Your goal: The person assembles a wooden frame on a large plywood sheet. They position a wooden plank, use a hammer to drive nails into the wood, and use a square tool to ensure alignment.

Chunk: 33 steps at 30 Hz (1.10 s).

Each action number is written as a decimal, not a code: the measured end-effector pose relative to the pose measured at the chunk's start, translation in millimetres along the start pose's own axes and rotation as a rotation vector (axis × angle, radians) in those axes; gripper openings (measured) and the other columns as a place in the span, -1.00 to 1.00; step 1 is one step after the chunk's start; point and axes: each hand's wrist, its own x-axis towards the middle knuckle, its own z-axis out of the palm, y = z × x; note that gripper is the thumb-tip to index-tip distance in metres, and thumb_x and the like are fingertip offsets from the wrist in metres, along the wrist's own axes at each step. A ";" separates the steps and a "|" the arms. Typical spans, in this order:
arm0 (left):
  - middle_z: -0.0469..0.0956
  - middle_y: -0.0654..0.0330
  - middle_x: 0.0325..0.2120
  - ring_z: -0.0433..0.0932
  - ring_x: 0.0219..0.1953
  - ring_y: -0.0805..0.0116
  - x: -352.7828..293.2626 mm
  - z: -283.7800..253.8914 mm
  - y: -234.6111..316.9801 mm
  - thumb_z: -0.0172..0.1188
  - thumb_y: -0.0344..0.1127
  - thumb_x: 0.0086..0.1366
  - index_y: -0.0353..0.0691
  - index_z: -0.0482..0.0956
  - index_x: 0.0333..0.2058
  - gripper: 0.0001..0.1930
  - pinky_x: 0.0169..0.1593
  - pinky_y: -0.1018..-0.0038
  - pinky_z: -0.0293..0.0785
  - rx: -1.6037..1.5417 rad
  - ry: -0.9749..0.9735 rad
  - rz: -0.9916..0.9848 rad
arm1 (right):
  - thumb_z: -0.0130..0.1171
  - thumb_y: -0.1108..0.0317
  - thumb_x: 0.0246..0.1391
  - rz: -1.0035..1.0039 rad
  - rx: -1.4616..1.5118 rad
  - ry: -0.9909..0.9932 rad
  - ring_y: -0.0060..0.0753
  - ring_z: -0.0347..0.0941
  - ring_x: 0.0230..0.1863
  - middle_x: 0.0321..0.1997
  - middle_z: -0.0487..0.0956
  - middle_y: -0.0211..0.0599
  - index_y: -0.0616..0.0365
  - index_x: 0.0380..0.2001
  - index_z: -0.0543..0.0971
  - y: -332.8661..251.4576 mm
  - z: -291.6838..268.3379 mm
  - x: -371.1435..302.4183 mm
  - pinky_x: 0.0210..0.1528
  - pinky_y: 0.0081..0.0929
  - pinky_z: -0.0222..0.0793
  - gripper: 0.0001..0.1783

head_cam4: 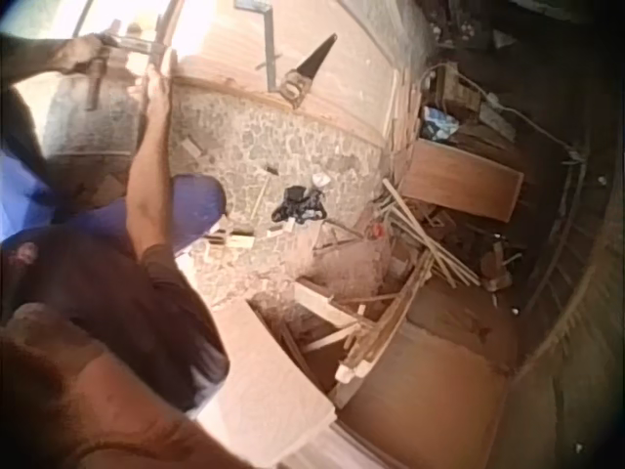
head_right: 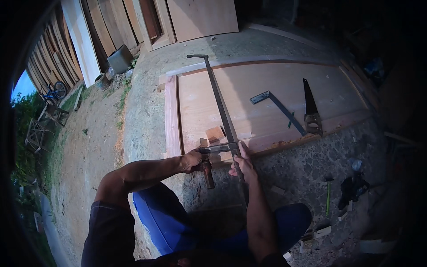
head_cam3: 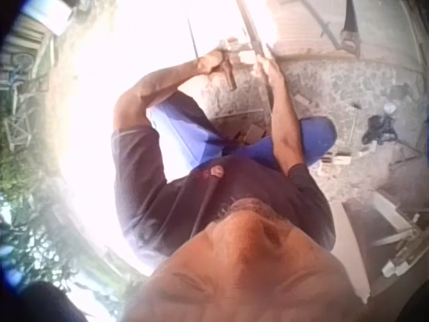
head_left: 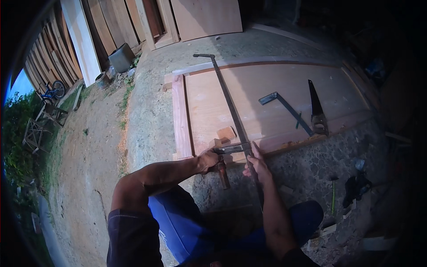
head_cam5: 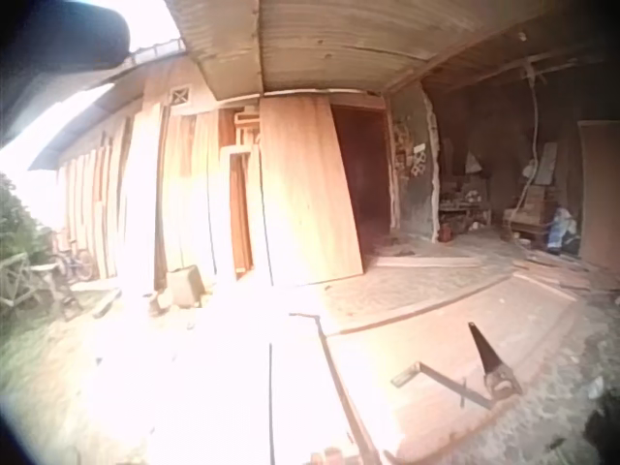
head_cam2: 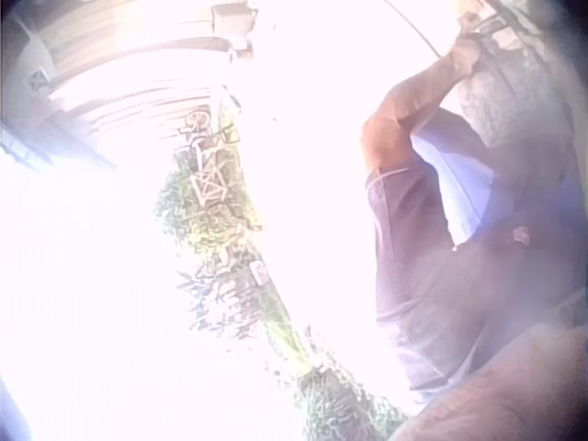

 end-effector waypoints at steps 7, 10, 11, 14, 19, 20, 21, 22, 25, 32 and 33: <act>0.65 0.25 -0.30 0.62 -0.32 0.41 -36.4 -51.3 -36.8 0.05 -0.24 0.52 -0.16 0.52 0.03 -0.77 -0.30 0.34 0.60 -0.216 -0.048 0.059 | -0.13 0.30 0.39 0.024 0.074 -0.123 -0.27 0.55 -0.54 -0.38 0.54 -0.14 -0.51 0.53 -0.20 9.3 48.2 11.4 -0.56 -0.31 0.51 -0.20; 0.67 0.21 -0.27 0.64 -0.26 0.34 -38.4 -59.2 -63.0 0.16 -0.23 0.46 -0.23 0.56 -0.03 -0.76 -0.11 0.28 0.63 -0.386 -0.067 0.182 | -0.14 0.33 0.39 -0.015 0.099 -0.046 -0.44 0.40 -0.68 -0.49 0.46 -0.26 -0.47 0.51 -0.10 26.5 73.1 16.9 -0.70 -0.43 0.36 -0.25; 0.68 0.21 -0.27 0.64 -0.26 0.33 -38.5 -60.2 -66.9 0.16 -0.23 0.45 -0.24 0.58 -0.04 -0.76 -0.10 0.28 0.62 -0.434 -0.072 0.234 | -0.14 0.34 0.39 -0.040 0.086 -0.017 -0.48 0.36 -0.71 -0.51 0.44 -0.28 -0.46 0.50 -0.07 30.8 82.0 18.1 -0.73 -0.46 0.32 -0.27; 0.68 0.18 -0.22 0.65 -0.24 0.30 -42.8 -58.3 -75.3 0.10 -0.24 0.49 -0.25 0.58 -0.01 -0.75 -0.10 0.28 0.63 -0.420 -0.057 0.211 | -0.11 0.41 0.34 -0.131 0.002 0.087 -0.56 0.26 -0.78 -0.54 0.40 -0.36 -0.36 0.47 0.02 41.1 89.8 15.5 -0.83 -0.49 0.21 -0.29; 0.66 0.18 -0.24 0.66 -0.22 0.28 -42.6 -60.4 -111.4 0.04 -0.28 0.51 -0.19 0.52 0.05 -0.76 -0.10 0.28 0.63 -0.483 -0.058 0.247 | -0.06 0.43 0.19 -0.206 -0.049 0.108 -0.52 0.27 -0.82 -0.55 0.43 -0.34 -0.15 0.29 0.16 38.7 103.2 12.9 -0.88 -0.47 0.16 -0.40; 0.66 0.18 -0.24 0.66 -0.22 0.28 -49.0 -53.9 -112.3 0.03 -0.30 0.52 -0.18 0.51 0.06 -0.76 -0.09 0.28 0.63 -0.485 -0.051 0.227 | -0.06 0.42 0.17 -0.177 -0.006 0.109 -0.52 0.27 -0.82 -0.55 0.42 -0.34 -0.14 0.27 0.16 36.9 101.6 9.1 -0.88 -0.47 0.16 -0.41; 0.66 0.18 -0.23 0.66 -0.22 0.27 -54.0 -48.3 -113.5 0.01 -0.31 0.52 -0.17 0.50 0.08 -0.76 -0.09 0.28 0.63 -0.487 -0.042 0.208 | -0.05 0.42 0.16 -0.147 0.037 0.109 -0.51 0.27 -0.82 -0.56 0.42 -0.33 -0.13 0.25 0.16 33.0 98.9 7.1 -0.88 -0.48 0.17 -0.42; 0.66 0.17 -0.23 0.66 -0.22 0.27 -57.4 -45.2 -114.4 0.00 -0.33 0.52 -0.17 0.49 0.08 -0.76 -0.09 0.28 0.63 -0.484 -0.046 0.186 | -0.05 0.41 0.14 -0.122 0.084 0.105 -0.51 0.27 -0.83 -0.56 0.42 -0.33 -0.12 0.23 0.16 31.5 98.4 4.6 -0.88 -0.48 0.17 -0.43; 0.66 0.15 -0.24 0.67 -0.22 0.26 -60.2 -39.0 -124.2 -0.02 -0.38 0.51 -0.17 0.48 0.10 -0.75 -0.10 0.27 0.63 -0.510 -0.041 0.141 | -0.03 0.39 0.16 -0.106 -0.073 0.173 -0.49 0.27 -0.83 -0.55 0.41 -0.31 -0.13 0.24 0.11 58.2 96.6 4.8 -0.88 -0.47 0.16 -0.42; 0.66 0.11 -0.28 0.67 -0.24 0.27 -60.5 -25.4 -170.7 -0.01 -0.46 0.48 -0.24 0.48 0.10 -0.73 -0.13 0.32 0.63 -0.860 0.003 0.168 | 0.00 0.36 0.24 -0.197 -0.231 0.113 -0.50 0.26 -0.81 -0.58 0.33 -0.37 -0.14 0.26 0.05 98.8 100.6 8.1 -0.83 -0.48 0.19 -0.41; 0.66 0.11 -0.29 0.67 -0.25 0.26 -62.8 -22.5 -176.4 0.00 -0.47 0.47 -0.25 0.48 0.10 -0.73 -0.14 0.34 0.63 -0.932 0.000 0.184 | 0.00 0.37 0.24 -0.168 -0.268 0.133 -0.50 0.27 -0.80 -0.58 0.34 -0.38 -0.14 0.27 0.06 95.7 103.1 2.6 -0.82 -0.47 0.20 -0.41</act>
